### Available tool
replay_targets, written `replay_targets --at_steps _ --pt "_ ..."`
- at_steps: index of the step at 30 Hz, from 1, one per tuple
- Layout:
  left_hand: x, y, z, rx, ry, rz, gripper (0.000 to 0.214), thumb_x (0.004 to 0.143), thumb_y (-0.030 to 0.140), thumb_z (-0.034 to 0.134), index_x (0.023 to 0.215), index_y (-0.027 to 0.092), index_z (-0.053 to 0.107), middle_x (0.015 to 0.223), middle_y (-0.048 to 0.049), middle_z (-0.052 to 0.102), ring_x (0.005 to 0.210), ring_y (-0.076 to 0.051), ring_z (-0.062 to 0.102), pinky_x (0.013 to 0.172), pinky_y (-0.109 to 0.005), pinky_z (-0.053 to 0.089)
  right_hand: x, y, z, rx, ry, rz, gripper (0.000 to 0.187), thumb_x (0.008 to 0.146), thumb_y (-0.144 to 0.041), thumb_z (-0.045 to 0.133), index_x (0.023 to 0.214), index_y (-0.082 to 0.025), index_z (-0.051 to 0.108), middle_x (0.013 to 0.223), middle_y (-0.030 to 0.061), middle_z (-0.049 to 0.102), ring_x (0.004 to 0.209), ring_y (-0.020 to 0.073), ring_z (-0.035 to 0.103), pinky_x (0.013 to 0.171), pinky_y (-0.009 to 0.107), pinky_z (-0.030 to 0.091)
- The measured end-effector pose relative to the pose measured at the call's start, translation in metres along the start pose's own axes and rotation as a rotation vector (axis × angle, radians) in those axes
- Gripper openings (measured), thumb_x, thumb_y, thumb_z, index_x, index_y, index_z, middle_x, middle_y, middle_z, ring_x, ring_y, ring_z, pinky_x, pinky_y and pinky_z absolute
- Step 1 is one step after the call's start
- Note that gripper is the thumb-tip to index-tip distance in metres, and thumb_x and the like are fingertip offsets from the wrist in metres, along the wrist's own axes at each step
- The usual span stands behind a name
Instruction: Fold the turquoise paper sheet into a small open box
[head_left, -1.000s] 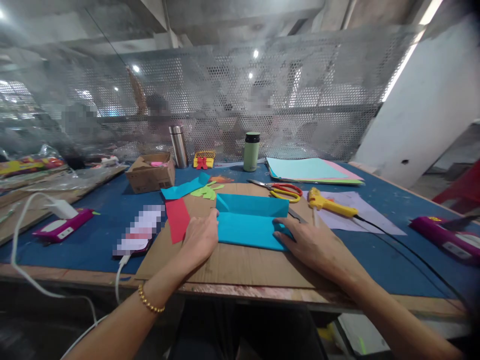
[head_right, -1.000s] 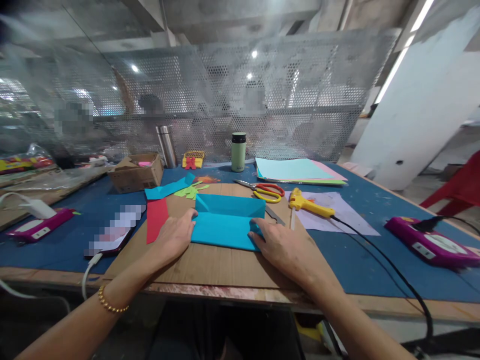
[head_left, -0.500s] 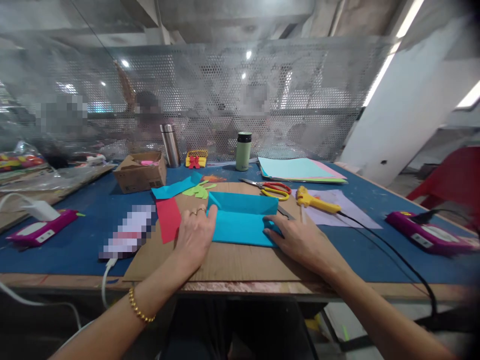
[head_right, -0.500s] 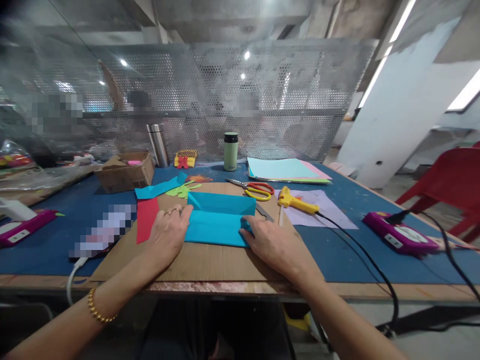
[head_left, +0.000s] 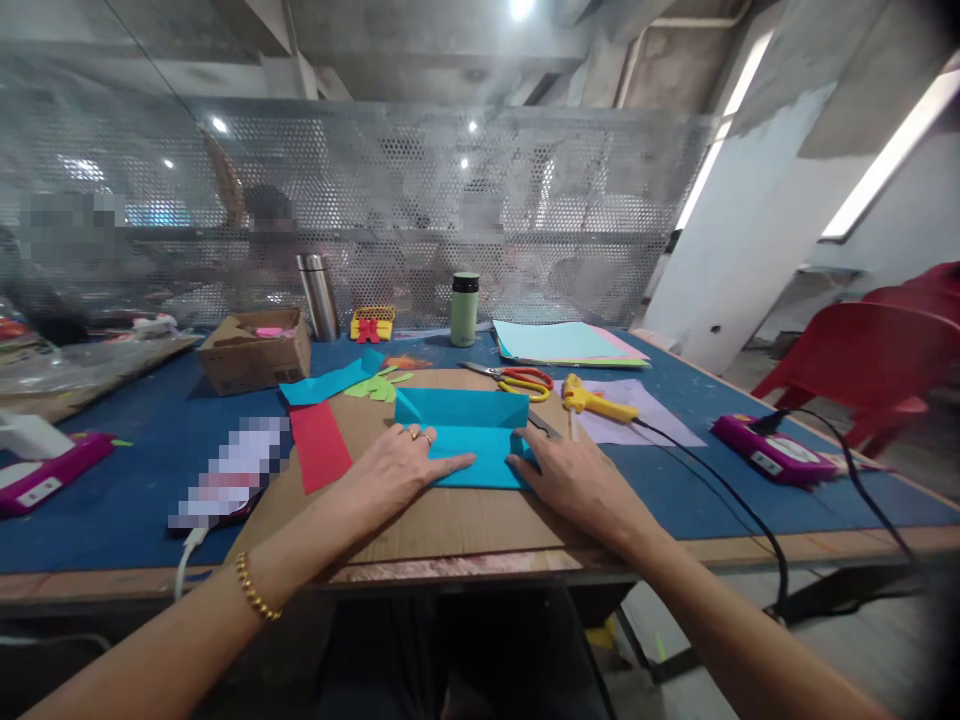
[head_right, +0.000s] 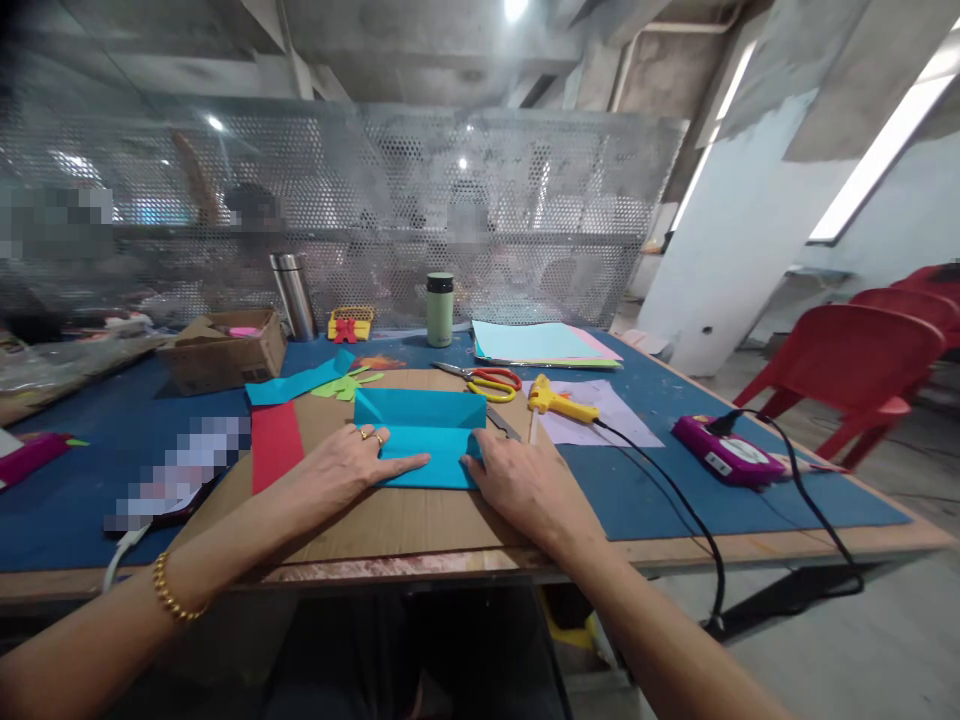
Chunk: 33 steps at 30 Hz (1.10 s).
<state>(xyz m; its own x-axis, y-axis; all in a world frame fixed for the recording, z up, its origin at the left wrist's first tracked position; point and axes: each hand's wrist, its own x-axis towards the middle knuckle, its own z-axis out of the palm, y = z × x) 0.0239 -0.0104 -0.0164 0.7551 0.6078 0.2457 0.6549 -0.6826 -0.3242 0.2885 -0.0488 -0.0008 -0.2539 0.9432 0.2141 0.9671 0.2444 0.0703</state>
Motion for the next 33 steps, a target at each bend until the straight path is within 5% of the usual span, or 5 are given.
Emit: replay_targets --at_steps 7,13,25,29,33 --pt "-0.002 -0.002 0.002 -0.068 -0.003 -0.002 0.054 0.101 0.014 0.034 0.144 0.046 0.044 0.115 -0.0088 0.060 0.098 -0.021 0.059 0.090 -0.036 0.040 -0.018 -0.015 -0.006 -0.120 0.346 -0.111 0.035 0.099 -0.016 0.037 0.124 -0.015 0.061 0.123 0.0185 0.063 0.109 0.0305 0.058 0.093 0.044 0.045" --pt "-0.004 0.000 -0.001 0.006 -0.024 -0.002 0.045 0.100 0.018 0.042 0.139 0.038 0.051 0.115 -0.0119 0.059 0.105 -0.025 0.057 0.089 -0.037 0.043 -0.027 -0.063 0.006 0.138 0.135 -0.408 0.060 0.097 -0.048 0.051 0.139 -0.005 0.052 0.149 0.0228 0.047 0.138 0.0343 0.045 0.113 0.050 0.039" --pt "-0.010 -0.003 0.004 -0.126 -0.014 -0.015 0.058 0.102 0.013 0.031 0.147 0.049 0.038 0.113 -0.0060 0.058 0.109 -0.022 0.054 0.094 -0.036 0.042 -0.068 0.001 -0.001 0.163 0.019 -0.300 0.052 0.102 -0.040 0.044 0.147 -0.014 0.045 0.152 0.0136 0.045 0.143 0.0277 0.039 0.119 0.055 0.031" --pt "-0.011 -0.003 0.002 -0.125 -0.001 0.001 0.061 0.102 0.010 0.030 0.148 0.050 0.035 0.111 -0.0054 0.057 0.105 -0.021 0.055 0.093 -0.036 0.042 -0.065 0.008 -0.014 0.098 0.114 -0.244 0.035 0.102 -0.037 0.045 0.122 -0.017 0.066 0.130 0.0132 0.067 0.126 0.0287 0.057 0.111 0.056 0.040" --pt "-0.011 0.000 -0.005 -0.090 0.004 0.004 0.061 0.101 0.010 0.034 0.148 0.049 0.035 0.109 -0.0057 0.056 0.103 -0.022 0.055 0.092 -0.036 0.042 -0.045 -0.010 -0.016 0.111 0.250 -0.324 0.033 0.101 -0.031 0.045 0.121 -0.015 0.066 0.132 0.0156 0.064 0.129 0.0297 0.055 0.108 0.053 0.044"
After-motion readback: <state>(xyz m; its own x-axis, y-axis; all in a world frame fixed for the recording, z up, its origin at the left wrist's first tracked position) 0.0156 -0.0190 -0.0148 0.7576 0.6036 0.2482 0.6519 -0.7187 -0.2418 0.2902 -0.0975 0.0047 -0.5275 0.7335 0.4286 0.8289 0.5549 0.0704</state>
